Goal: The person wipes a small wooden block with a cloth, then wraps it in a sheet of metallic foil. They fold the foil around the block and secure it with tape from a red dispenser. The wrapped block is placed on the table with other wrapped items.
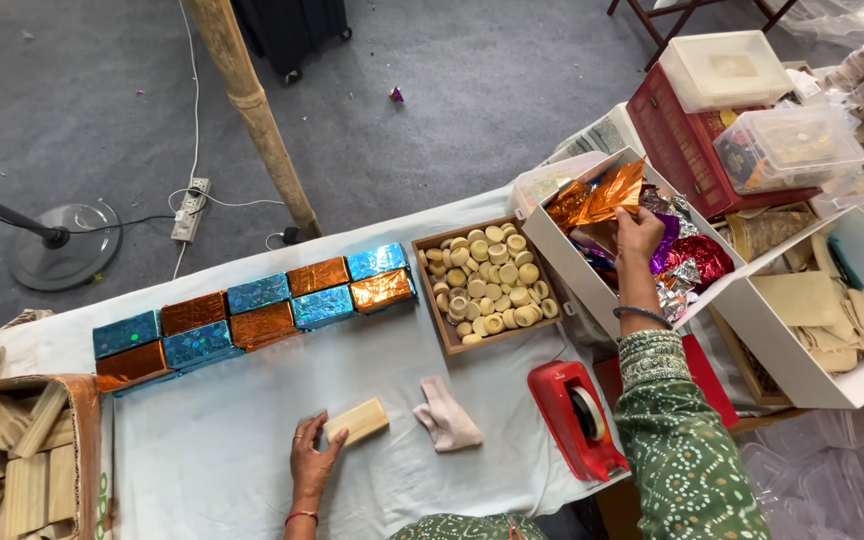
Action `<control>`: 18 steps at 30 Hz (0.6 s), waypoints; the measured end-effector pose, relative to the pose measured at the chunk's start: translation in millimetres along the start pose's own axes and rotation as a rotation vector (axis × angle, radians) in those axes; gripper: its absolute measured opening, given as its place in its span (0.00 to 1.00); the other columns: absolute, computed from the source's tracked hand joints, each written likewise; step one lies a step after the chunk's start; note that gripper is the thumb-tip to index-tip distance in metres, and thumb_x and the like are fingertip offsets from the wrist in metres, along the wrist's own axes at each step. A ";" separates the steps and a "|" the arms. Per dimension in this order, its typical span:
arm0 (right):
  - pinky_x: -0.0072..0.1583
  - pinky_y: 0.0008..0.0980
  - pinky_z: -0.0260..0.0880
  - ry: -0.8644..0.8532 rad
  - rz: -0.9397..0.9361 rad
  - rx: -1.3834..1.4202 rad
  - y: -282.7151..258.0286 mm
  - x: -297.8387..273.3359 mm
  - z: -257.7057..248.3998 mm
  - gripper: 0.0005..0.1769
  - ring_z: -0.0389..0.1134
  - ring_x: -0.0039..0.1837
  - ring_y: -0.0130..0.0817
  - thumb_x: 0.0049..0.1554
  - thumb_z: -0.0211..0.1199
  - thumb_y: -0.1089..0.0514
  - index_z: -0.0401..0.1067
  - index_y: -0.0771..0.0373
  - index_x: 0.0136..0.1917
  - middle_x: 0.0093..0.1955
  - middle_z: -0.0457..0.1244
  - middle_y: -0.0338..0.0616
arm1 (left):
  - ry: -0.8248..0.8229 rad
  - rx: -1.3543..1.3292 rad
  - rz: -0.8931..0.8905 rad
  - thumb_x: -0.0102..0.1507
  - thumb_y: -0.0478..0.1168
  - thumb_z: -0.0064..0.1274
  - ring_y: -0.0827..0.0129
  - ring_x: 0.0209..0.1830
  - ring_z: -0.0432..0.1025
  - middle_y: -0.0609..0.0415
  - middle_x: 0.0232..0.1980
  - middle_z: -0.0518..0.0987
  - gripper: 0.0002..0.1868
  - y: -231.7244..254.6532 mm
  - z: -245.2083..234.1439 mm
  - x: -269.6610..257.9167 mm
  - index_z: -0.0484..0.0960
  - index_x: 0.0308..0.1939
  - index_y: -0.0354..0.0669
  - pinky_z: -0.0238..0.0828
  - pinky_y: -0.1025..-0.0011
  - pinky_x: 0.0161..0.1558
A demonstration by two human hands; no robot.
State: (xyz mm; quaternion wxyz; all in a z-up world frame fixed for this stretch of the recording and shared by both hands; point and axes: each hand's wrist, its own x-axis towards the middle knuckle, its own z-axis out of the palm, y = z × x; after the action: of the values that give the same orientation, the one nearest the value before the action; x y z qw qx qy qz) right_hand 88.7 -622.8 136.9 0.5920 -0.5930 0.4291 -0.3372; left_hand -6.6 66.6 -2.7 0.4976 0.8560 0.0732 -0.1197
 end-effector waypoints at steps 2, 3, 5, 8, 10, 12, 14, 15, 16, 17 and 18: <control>0.40 0.26 0.69 0.025 -0.176 -0.177 -2.1 9.6 6.4 0.09 0.72 0.40 0.27 0.55 0.72 0.61 0.81 0.65 0.49 0.42 0.72 0.40 | 0.000 0.010 -0.008 0.53 0.49 0.70 0.66 0.60 0.74 0.57 0.60 0.77 0.32 7.2 -2.1 -1.7 0.83 0.60 0.46 0.72 0.69 0.65; 0.45 0.26 0.72 0.049 -0.353 -0.353 -3.1 14.3 10.0 0.10 0.72 0.42 0.28 0.54 0.74 0.60 0.83 0.65 0.50 0.43 0.73 0.41 | 0.000 0.020 -0.014 0.53 0.50 0.70 0.66 0.60 0.74 0.58 0.60 0.77 0.32 10.7 -3.4 -2.6 0.82 0.60 0.47 0.71 0.69 0.65; 0.46 0.27 0.72 0.012 -0.338 -0.434 -13.5 25.7 20.8 0.11 0.72 0.43 0.28 0.55 0.73 0.59 0.82 0.64 0.51 0.43 0.73 0.40 | -0.002 0.040 -0.023 0.54 0.50 0.70 0.66 0.60 0.74 0.58 0.60 0.77 0.32 14.7 -3.8 -3.1 0.82 0.60 0.47 0.71 0.68 0.65; 0.47 0.27 0.71 -0.063 -0.336 -0.539 -23.3 39.5 34.6 0.11 0.72 0.42 0.27 0.55 0.74 0.56 0.83 0.64 0.50 0.43 0.73 0.40 | 0.001 0.054 -0.019 0.54 0.51 0.69 0.66 0.60 0.74 0.59 0.60 0.76 0.32 13.3 -3.1 -4.0 0.82 0.61 0.48 0.71 0.68 0.64; 0.46 0.27 0.71 -0.102 -0.351 -0.561 -34.9 39.5 44.2 0.11 0.71 0.41 0.27 0.55 0.74 0.56 0.84 0.65 0.47 0.41 0.73 0.41 | 0.009 0.048 -0.007 0.54 0.51 0.69 0.66 0.60 0.74 0.59 0.60 0.76 0.32 11.5 -3.5 -2.8 0.82 0.61 0.48 0.71 0.68 0.64; 0.44 0.25 0.70 -0.187 -0.421 -0.282 -52.0 30.8 52.1 0.08 0.69 0.41 0.23 0.57 0.73 0.59 0.84 0.64 0.49 0.41 0.73 0.39 | 0.017 0.035 0.030 0.54 0.51 0.69 0.66 0.58 0.74 0.58 0.59 0.77 0.32 10.0 -3.7 -2.3 0.82 0.60 0.47 0.72 0.69 0.62; 0.41 0.24 0.70 -0.177 -0.319 -0.326 -77.8 10.2 55.7 0.06 0.68 0.38 0.22 0.57 0.71 0.59 0.83 0.63 0.47 0.38 0.71 0.38 | 0.017 0.039 0.032 0.54 0.51 0.70 0.66 0.57 0.75 0.57 0.58 0.77 0.32 5.3 -2.5 -6.5 0.82 0.60 0.46 0.73 0.69 0.61; 0.38 0.24 0.70 -0.161 -0.215 -0.367 -90.0 -1.2 56.2 0.05 0.67 0.35 0.21 0.58 0.70 0.60 0.82 0.62 0.46 0.36 0.70 0.37 | 0.014 0.047 0.037 0.53 0.50 0.70 0.66 0.56 0.75 0.57 0.58 0.77 0.32 3.1 -3.5 -8.9 0.83 0.60 0.46 0.73 0.69 0.60; 0.38 0.24 0.70 -0.163 -0.222 -0.363 -101.4 -5.3 59.0 0.05 0.67 0.35 0.21 0.58 0.70 0.60 0.82 0.62 0.46 0.36 0.70 0.37 | 0.020 0.043 0.042 0.53 0.50 0.70 0.66 0.56 0.75 0.57 0.58 0.77 0.32 4.3 -2.3 -3.0 0.83 0.60 0.46 0.73 0.69 0.60; 0.37 0.24 0.67 -0.223 -0.241 -0.161 -112.5 -9.7 61.8 0.05 0.67 0.35 0.22 0.59 0.69 0.61 0.82 0.64 0.46 0.35 0.70 0.38 | 0.027 0.039 0.056 0.54 0.50 0.70 0.66 0.56 0.75 0.56 0.58 0.77 0.32 5.2 -1.2 2.8 0.83 0.60 0.46 0.73 0.69 0.60; 0.36 0.24 0.64 -0.283 -0.248 0.033 -119.0 -17.3 59.9 0.05 0.67 0.34 0.22 0.60 0.68 0.61 0.81 0.66 0.46 0.35 0.69 0.39 | 0.028 0.037 0.060 0.54 0.50 0.70 0.66 0.56 0.75 0.56 0.57 0.77 0.32 2.8 -0.3 0.4 0.83 0.60 0.45 0.73 0.69 0.60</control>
State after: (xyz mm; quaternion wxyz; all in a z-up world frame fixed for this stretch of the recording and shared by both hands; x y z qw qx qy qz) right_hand 149.2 -590.6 252.5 0.6102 -0.6730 0.2592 -0.3279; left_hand -5.5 65.5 -0.3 0.4839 0.8685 0.0521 -0.0940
